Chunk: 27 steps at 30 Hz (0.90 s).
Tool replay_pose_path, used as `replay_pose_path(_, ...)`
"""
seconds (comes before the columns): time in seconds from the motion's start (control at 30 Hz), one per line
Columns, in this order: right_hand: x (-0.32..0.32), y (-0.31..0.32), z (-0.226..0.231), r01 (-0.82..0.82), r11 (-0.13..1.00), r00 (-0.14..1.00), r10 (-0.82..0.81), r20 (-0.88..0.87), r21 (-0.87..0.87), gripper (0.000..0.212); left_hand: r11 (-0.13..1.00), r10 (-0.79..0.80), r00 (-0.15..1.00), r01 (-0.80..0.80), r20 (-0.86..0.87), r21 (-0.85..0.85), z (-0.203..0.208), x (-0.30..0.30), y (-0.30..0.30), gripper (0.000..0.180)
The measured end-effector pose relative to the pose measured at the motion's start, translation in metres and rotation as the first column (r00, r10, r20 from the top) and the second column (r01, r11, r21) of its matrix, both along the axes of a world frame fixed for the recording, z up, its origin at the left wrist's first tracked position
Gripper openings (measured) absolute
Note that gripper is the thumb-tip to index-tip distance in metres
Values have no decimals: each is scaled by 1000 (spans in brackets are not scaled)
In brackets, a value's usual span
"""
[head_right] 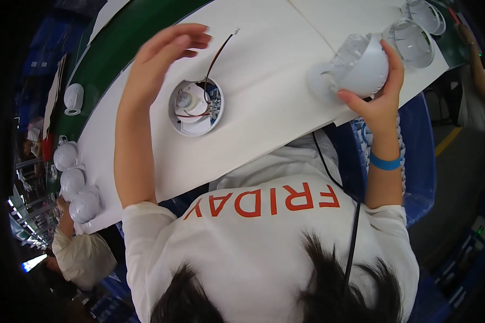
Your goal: The worker assembles plastic camera housings by connecting internal components and then stacks the finished units into a blue bin.
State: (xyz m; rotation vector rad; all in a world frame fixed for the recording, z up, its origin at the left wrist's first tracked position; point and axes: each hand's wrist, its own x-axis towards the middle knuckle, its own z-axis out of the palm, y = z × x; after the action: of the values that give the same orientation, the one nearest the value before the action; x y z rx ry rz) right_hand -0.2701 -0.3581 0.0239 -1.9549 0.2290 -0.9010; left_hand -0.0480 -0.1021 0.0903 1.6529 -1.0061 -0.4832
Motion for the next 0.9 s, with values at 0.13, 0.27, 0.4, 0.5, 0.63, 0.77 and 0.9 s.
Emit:
replay_pose_path(0.13,11,3,-3,-385,733,922,281,265,561,97,977,110,991,-93,80,-194,16,-53,-5,34)
replay_pose_path(0.27,36,36,-3,-408,-8,855,347,386,913,89,915,372,846,-264,383,-304,0,-80,-27,32)
replay_pose_path(0.4,54,53,-14,-486,-432,670,375,641,760,85,908,350,892,-248,286,-339,-15,-77,-41,20)
replay_pose_path(0.5,56,54,-28,-525,-527,531,412,741,668,86,951,266,919,-201,290,-235,-19,-80,-45,11)
replay_pose_path(0.63,50,50,-20,-499,-213,631,575,521,840,87,961,267,898,-221,349,-166,-19,-83,-48,14)
replay_pose_path(0.77,49,53,-24,-508,-287,607,550,574,812,88,920,379,766,-250,519,-302,-21,-83,-60,18)
replay_pose_path(0.9,48,48,-25,-578,-165,573,614,542,799,90,797,434,893,-318,119,-513,-34,-89,-64,19)
